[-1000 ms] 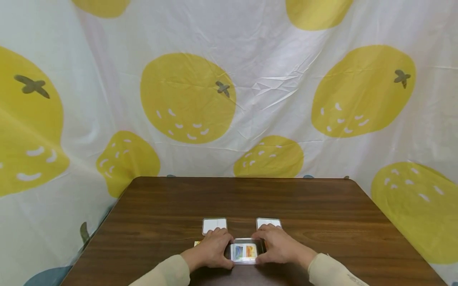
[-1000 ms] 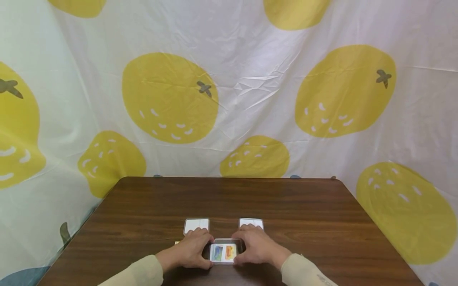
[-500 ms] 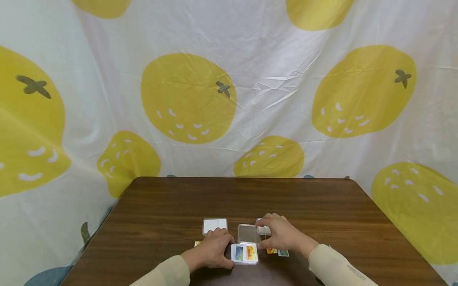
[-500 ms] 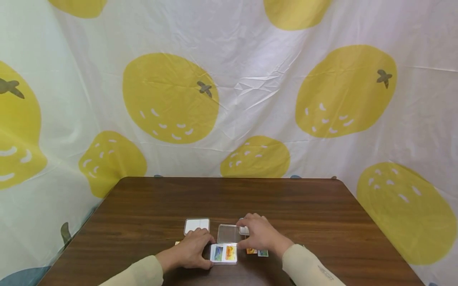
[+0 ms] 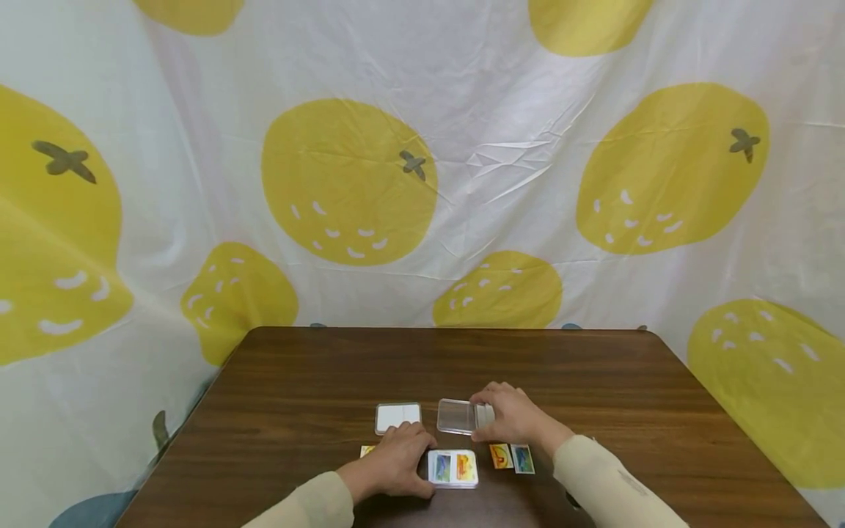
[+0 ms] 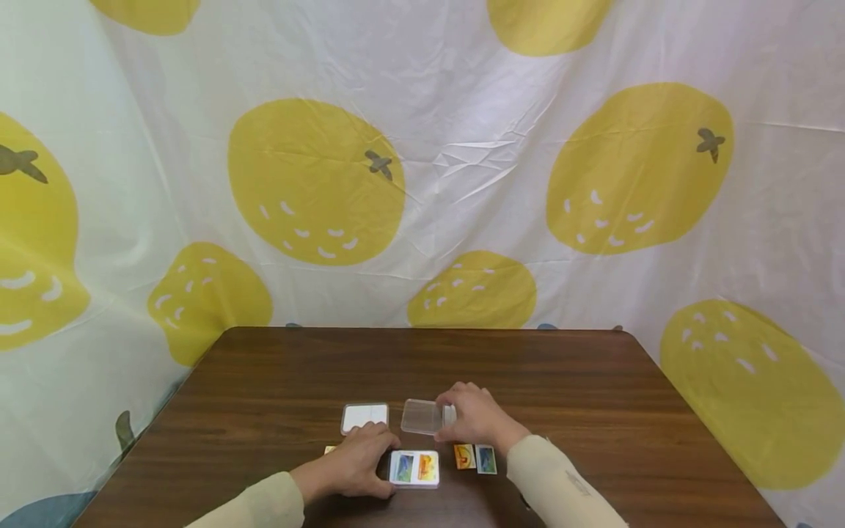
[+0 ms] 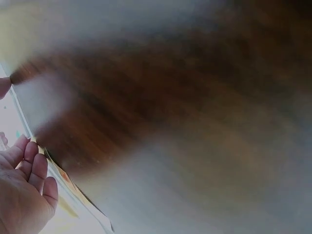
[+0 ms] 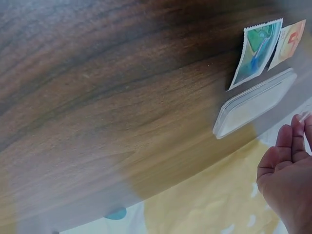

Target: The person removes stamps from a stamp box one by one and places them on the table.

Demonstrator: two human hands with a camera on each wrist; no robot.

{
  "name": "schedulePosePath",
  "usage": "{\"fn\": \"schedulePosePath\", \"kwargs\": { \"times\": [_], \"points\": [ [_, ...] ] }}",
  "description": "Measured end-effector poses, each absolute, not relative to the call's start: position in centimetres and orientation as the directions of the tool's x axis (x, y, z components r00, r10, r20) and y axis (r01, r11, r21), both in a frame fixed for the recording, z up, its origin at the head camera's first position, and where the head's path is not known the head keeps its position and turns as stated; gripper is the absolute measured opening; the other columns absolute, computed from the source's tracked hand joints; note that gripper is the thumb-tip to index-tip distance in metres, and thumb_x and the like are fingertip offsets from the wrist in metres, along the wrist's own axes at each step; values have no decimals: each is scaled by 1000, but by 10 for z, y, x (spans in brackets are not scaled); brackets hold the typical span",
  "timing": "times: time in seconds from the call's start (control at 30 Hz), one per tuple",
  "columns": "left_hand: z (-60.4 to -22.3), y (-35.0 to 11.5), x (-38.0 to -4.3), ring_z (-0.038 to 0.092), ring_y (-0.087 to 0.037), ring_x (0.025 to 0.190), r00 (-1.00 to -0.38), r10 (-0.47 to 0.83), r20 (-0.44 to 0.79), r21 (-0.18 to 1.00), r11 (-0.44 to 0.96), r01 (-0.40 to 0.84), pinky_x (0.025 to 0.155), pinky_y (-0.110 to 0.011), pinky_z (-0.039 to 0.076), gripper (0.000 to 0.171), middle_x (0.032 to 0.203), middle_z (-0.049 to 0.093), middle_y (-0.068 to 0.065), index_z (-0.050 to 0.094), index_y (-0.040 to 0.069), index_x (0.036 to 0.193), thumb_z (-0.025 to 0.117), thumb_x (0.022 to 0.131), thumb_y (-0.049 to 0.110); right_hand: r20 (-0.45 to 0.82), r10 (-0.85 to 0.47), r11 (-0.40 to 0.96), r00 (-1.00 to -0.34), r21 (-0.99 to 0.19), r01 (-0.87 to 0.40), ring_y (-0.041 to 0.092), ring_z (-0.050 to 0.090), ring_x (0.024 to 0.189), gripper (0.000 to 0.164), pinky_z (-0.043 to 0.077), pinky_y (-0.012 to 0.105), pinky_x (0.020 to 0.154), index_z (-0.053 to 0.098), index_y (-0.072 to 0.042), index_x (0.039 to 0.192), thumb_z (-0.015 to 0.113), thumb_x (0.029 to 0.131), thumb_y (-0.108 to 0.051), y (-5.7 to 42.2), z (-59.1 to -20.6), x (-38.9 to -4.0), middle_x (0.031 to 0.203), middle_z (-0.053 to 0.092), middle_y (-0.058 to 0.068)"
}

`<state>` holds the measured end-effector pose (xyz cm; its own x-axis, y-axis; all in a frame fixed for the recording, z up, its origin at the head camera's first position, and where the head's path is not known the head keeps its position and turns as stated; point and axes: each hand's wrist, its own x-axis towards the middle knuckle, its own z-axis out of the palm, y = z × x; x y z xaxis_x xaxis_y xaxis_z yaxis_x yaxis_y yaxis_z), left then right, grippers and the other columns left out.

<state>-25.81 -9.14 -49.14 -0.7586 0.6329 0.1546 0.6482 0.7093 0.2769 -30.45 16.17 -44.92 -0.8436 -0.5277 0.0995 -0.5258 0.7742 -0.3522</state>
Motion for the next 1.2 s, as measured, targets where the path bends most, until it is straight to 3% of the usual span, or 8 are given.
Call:
{"fn": "schedulePosePath", "kwargs": {
  "times": [0.6, 1.2],
  "points": [
    [-489, -89, -259, 46, -9, 89, -780, 618, 103, 284, 733, 618, 74, -26, 34, 49, 95, 53, 12, 65, 16, 102, 84, 65, 41, 34, -496, 787, -868, -404, -465, 28, 53, 113, 52, 35, 54, 100, 70, -10, 120, 84, 76, -34, 152, -458, -317, 118, 61, 5],
    [-492, -90, -261, 47, -9, 90, -771, 625, 121, 285, 722, 630, 74, -26, 35, 47, 95, 52, 12, 65, 17, 100, 85, 64, 41, 60, -514, 791, -856, -352, -499, 31, 52, 114, 57, 36, 54, 95, 68, -7, 121, 87, 74, -33, 141, -470, -323, 118, 61, 8]
  ]
}}
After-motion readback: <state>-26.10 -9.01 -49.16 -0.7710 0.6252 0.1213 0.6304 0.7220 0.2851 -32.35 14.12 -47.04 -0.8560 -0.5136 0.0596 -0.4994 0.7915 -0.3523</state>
